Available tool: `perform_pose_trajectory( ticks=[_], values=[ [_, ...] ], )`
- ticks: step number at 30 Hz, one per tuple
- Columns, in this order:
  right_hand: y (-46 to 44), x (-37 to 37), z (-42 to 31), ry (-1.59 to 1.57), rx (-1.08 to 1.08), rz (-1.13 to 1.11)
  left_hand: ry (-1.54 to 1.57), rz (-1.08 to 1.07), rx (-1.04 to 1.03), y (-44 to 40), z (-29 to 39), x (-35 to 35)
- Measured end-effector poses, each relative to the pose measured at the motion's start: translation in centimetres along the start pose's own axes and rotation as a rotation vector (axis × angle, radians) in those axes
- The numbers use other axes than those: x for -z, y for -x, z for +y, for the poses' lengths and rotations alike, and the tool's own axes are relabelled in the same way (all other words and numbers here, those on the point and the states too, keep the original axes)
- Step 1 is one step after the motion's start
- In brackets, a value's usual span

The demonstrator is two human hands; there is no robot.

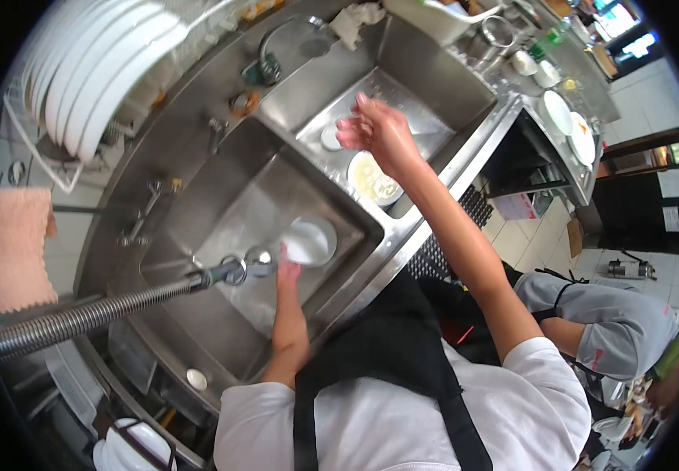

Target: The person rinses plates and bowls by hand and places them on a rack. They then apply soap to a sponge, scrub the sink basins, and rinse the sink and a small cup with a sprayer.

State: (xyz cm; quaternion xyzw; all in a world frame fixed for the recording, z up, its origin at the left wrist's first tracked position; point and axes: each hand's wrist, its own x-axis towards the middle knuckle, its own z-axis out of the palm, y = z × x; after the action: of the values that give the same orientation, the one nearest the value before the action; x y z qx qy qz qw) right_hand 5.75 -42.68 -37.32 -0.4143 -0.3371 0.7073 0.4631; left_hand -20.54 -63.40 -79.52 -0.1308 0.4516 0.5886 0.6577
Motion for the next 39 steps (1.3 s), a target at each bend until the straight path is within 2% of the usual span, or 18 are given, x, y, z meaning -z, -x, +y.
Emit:
perform_pose_trajectory(
  ticks=[2, 5, 8, 10, 11, 13, 17, 21, 23, 25, 28, 29, 30, 31, 32, 34, 36, 39],
  values=[
    [1.4, 1.4, 6.5, -0.026, -0.168, 0.003, 0.205, 0.141, -0.034, 1.1, 0.1, -0.4],
    [3.2, 2.0, 17.2, -0.019, -0.384, 0.034, 0.35, -0.129, -0.101, 1.3, 0.9, 2.1],
    [3.8, 1.9, 28.0, 0.598, -0.509, 0.035, 0.299, -0.075, -0.22, 5.8, 2.9, 0.0],
    [6.2, 1.4, 34.2, 1.416, 0.14, -0.085, 0.284, -0.105, -0.26, 8.4, 4.3, 0.5],
    [6.9, 0.2, 33.5, 1.407, 0.144, -0.09, 0.348, -0.064, -0.2, 9.2, 5.2, 0.4],
    [8.7, -2.2, 30.7, 1.735, 0.592, -0.644, 0.234, -0.026, -0.166, 9.8, 6.3, 1.0],
    [6.6, -4.9, 33.4, 1.477, 0.085, -0.524, 0.001, -0.018, -0.161, 9.1, 7.3, -1.1],
    [1.0, -1.3, 42.8, 1.02, 0.205, -0.28, -0.168, -0.158, -0.24, 10.4, 8.4, -4.3],
    [0.6, -1.3, 39.2, 0.497, -0.668, -0.173, -0.388, -0.11, -0.421, 8.8, 7.7, -1.9],
    [1.9, -0.7, 38.1, 0.511, -0.603, -0.046, -0.309, 0.392, -0.583, 5.3, 4.3, 1.8],
    [4.4, 0.5, 33.8, 0.79, -0.565, 0.022, -1.058, 0.728, -0.788, 2.5, 0.0, 5.4],
    [5.6, 1.5, 34.2, 1.142, -0.17, 0.015, -1.268, 0.784, -0.811, 2.9, -0.9, 4.9],
    [5.9, 2.7, 33.9, 1.476, 0.262, -0.007, -1.56, 0.555, -0.39, 5.3, 0.5, 0.7],
    [6.3, 2.6, 31.7, 1.611, 0.336, -0.048, -1.802, 0.299, 0.045, 6.9, 1.4, -2.1],
    [7.1, 1.5, 28.7, 1.735, 0.406, -0.092, -1.8, 0.282, 0.037, 6.0, 0.2, -1.1],
    [7.7, 1.8, 26.6, 1.842, 0.485, -0.091, -2.816, -0.534, -0.469, 2.1, -3.6, 2.4],
    [7.9, 2.7, 26.4, 1.596, 0.55, 0.005, -2.901, -0.619, -0.193, -0.3, -6.0, 1.8],
    [7.5, 3.4, 26.4, 1.434, 0.394, 0.122, -2.908, -0.532, -0.414, -3.5, -7.4, 1.1]
  ],
)
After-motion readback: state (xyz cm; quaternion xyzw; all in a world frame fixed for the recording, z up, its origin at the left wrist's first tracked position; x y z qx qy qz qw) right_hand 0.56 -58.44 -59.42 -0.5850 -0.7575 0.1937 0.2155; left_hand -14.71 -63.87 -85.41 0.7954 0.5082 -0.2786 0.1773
